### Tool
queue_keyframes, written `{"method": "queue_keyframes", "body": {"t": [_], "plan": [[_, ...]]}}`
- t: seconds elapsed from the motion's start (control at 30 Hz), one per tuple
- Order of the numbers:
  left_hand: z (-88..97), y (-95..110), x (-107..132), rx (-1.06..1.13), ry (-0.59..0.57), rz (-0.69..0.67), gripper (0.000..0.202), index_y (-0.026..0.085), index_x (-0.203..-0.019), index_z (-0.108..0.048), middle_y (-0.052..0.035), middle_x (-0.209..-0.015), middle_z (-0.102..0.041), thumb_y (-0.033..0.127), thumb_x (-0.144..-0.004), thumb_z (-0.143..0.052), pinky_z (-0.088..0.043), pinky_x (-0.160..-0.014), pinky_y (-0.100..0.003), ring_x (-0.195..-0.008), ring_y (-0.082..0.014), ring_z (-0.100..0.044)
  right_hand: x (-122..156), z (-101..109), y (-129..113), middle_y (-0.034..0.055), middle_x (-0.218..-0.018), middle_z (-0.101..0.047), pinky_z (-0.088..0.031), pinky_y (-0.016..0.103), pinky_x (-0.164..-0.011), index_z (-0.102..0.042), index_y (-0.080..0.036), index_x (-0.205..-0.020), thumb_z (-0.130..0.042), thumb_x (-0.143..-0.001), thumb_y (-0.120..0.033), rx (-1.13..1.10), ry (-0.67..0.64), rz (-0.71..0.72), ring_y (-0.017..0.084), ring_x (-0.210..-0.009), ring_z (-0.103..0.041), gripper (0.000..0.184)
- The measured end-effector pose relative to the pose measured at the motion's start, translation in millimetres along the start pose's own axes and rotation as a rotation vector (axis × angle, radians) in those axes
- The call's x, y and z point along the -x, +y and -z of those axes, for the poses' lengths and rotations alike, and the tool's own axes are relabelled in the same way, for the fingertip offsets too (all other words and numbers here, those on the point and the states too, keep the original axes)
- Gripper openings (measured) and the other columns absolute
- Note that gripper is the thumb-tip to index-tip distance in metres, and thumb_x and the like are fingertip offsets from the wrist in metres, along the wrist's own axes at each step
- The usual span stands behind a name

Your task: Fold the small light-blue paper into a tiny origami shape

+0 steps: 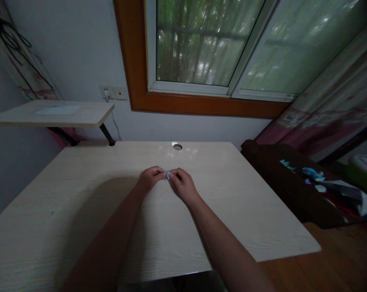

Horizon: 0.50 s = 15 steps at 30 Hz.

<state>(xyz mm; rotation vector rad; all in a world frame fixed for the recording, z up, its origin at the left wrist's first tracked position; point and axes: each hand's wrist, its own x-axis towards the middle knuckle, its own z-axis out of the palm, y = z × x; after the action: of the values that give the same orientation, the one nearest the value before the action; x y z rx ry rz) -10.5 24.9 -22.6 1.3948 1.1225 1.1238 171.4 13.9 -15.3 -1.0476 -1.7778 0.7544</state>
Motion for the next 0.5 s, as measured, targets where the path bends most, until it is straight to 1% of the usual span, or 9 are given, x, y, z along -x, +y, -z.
{"method": "queue_keyframes", "body": {"t": [0.1,0.23,0.5], "plan": [[1.2,-2.6,-0.8,0.030,-0.021,-0.008,0.024,0.017,-0.076,-0.068,-0.0008,-0.072,-0.068,0.040,-0.076,-0.072,-0.049,-0.072,-0.027,-0.071,-0.0151,-0.062,0.1,0.2,0.7,0.0041,-0.085,-0.066,-0.046,0.029,-0.076,-0.067,-0.020,-0.087,-0.055,-0.093,-0.036,-0.021,-0.003,0.004,0.018,-0.081,-0.060,0.021],[1.1,-2.5,0.0,0.003,-0.013,-0.015,0.026,0.017,-0.077,-0.069,-0.0016,-0.073,-0.069,0.042,-0.077,-0.071,-0.050,-0.074,-0.028,-0.072,-0.0160,-0.064,-0.2,1.8,-1.2,0.0039,-0.084,-0.066,-0.046,0.029,-0.075,-0.066,-0.020,-0.087,-0.056,-0.093,-0.037,-0.035,-0.019,-0.005,0.018,-0.081,-0.060,0.021],[0.8,-1.5,2.5,0.003,0.004,-0.034,0.025,0.017,-0.080,-0.068,-0.0016,-0.075,-0.069,0.041,-0.076,-0.071,-0.049,-0.071,-0.027,-0.071,-0.0158,-0.063,-0.1,2.5,-2.7,0.0038,-0.084,-0.066,-0.046,0.029,-0.074,-0.067,-0.020,-0.086,-0.057,-0.093,-0.037,-0.045,-0.027,-0.017,0.018,-0.080,-0.060,0.020]]}}
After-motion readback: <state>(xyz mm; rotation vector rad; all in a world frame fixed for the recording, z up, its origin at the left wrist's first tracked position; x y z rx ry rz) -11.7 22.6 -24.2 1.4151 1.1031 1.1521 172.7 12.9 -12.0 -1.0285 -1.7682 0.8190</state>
